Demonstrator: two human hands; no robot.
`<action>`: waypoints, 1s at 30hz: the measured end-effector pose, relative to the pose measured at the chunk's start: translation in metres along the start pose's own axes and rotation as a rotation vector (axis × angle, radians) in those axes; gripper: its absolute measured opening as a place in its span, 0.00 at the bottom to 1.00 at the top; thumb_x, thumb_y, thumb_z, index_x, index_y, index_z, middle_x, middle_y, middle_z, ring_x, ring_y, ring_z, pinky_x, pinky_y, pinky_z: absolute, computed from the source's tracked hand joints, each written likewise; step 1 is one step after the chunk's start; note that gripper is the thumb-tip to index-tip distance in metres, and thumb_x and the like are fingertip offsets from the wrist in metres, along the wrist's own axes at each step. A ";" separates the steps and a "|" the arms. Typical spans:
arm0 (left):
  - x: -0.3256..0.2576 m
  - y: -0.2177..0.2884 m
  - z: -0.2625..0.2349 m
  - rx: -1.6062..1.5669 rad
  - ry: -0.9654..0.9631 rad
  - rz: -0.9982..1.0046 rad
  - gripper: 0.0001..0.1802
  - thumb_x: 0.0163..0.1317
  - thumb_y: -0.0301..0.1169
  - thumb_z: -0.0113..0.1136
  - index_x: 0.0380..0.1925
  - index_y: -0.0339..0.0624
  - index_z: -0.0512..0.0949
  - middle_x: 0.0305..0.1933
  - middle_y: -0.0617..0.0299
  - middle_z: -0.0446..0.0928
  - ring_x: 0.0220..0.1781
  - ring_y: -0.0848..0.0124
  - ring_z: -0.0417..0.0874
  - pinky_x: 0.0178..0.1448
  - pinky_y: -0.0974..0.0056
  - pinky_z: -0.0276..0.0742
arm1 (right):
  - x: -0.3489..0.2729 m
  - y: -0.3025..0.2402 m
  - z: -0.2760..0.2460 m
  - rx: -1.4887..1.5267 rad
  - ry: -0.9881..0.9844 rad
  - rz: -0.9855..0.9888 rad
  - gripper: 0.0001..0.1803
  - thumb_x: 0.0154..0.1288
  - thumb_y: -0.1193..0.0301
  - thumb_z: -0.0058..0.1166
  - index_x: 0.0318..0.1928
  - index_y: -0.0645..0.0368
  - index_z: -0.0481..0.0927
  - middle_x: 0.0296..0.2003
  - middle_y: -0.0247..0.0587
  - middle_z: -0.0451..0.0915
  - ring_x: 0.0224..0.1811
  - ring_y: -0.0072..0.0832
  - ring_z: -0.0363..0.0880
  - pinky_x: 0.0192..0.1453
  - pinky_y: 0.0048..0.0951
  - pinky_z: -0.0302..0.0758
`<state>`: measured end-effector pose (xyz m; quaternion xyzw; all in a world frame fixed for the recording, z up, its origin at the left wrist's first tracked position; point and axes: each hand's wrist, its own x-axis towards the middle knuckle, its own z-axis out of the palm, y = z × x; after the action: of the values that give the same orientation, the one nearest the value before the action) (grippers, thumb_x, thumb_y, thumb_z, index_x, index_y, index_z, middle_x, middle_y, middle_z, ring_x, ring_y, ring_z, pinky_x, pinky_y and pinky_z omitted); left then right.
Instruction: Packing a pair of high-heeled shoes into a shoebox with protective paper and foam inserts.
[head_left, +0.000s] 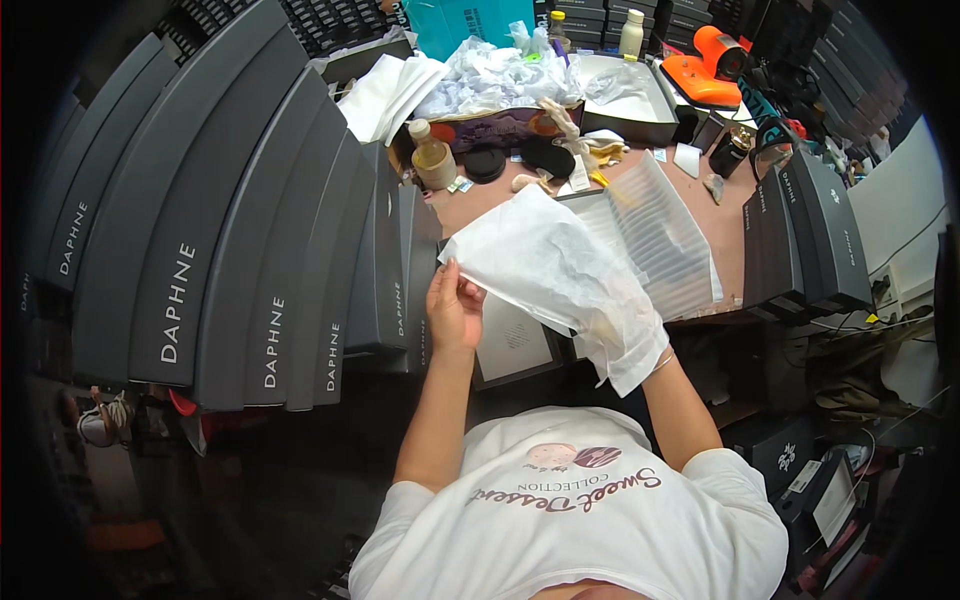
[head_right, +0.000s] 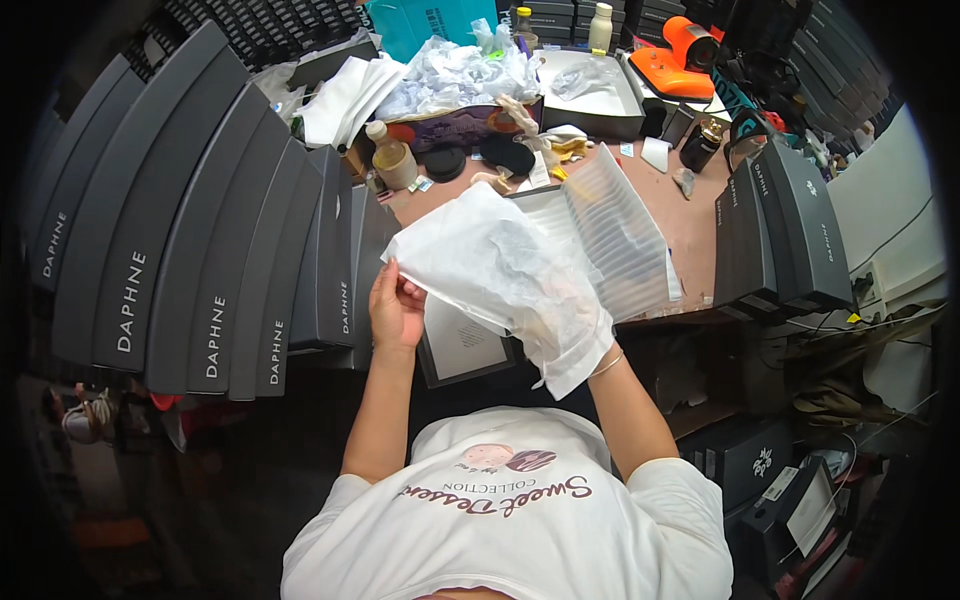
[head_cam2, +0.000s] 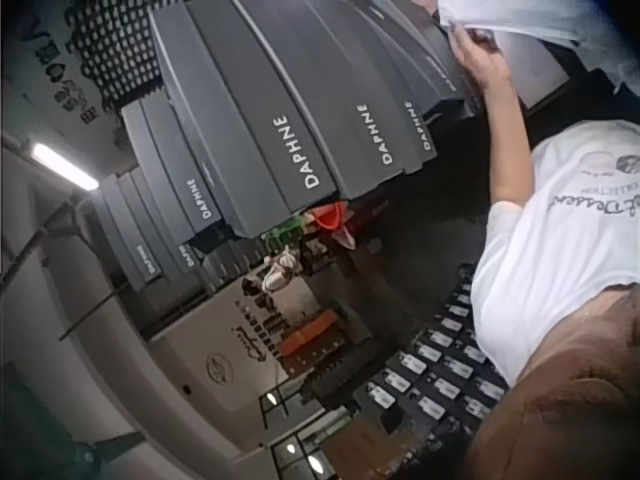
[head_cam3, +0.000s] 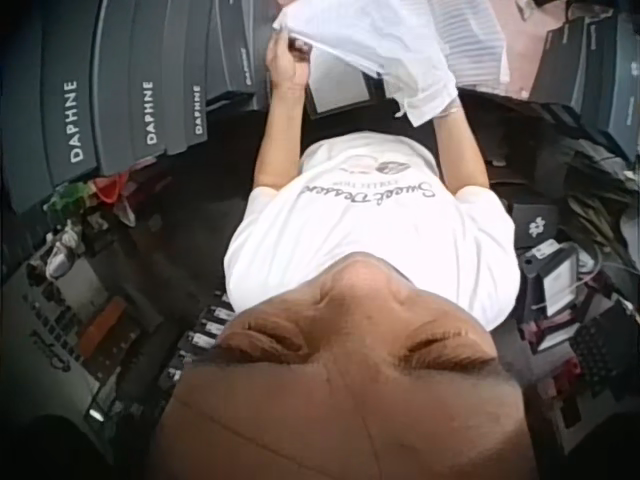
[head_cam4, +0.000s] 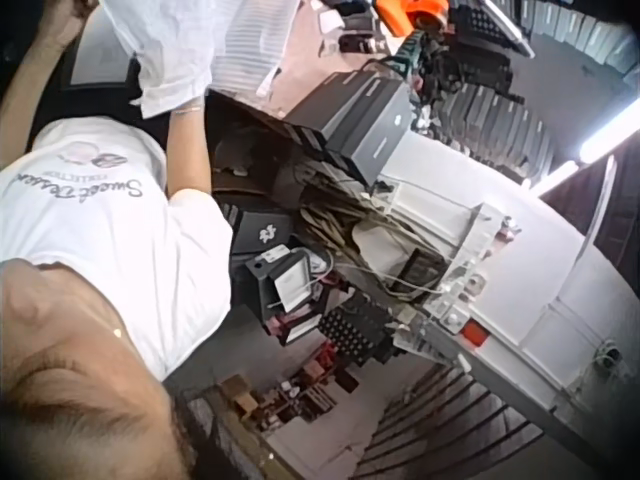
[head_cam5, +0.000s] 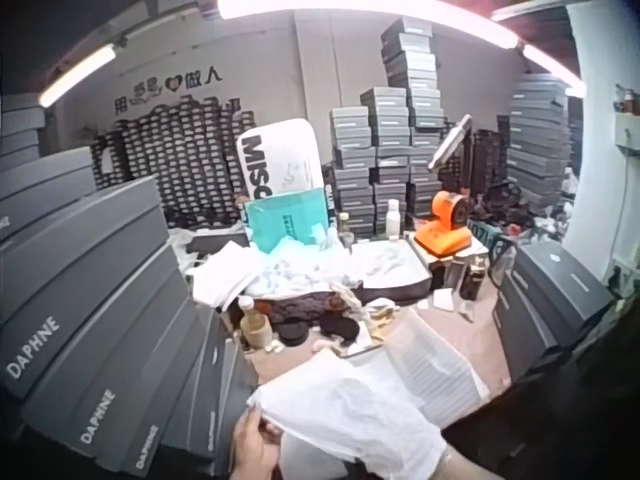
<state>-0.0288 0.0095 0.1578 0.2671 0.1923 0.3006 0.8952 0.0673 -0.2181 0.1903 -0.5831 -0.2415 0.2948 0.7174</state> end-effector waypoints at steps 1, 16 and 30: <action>-0.006 0.003 0.009 -0.013 0.010 -0.058 0.10 0.69 0.33 0.53 0.28 0.45 0.73 0.23 0.71 0.68 0.23 0.80 0.68 0.28 0.73 0.66 | 0.003 0.000 -0.005 0.022 -0.032 0.015 0.25 0.61 0.69 0.58 0.58 0.61 0.71 0.51 0.41 0.76 0.53 0.29 0.73 0.59 0.30 0.71; 0.029 0.036 0.063 -0.281 -0.078 -0.085 0.06 0.65 0.31 0.59 0.30 0.43 0.76 0.27 0.67 0.77 0.28 0.78 0.78 0.31 0.75 0.78 | -0.013 0.057 -0.020 -0.626 -0.383 -0.136 0.25 0.65 0.67 0.52 0.62 0.60 0.69 0.60 0.44 0.71 0.65 0.37 0.65 0.71 0.36 0.59; -0.095 -0.029 -0.009 1.394 -0.359 0.432 0.47 0.54 0.32 0.63 0.69 0.33 0.47 0.70 0.40 0.49 0.73 0.51 0.52 0.72 0.52 0.53 | -0.008 0.049 0.003 0.317 -0.101 0.498 0.13 0.60 0.67 0.55 0.38 0.65 0.75 0.28 0.40 0.78 0.25 0.24 0.76 0.30 0.25 0.75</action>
<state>-0.0912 -0.0674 0.1510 0.8488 0.1323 0.2301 0.4573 0.0526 -0.2141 0.1426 -0.4895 -0.0773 0.5245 0.6923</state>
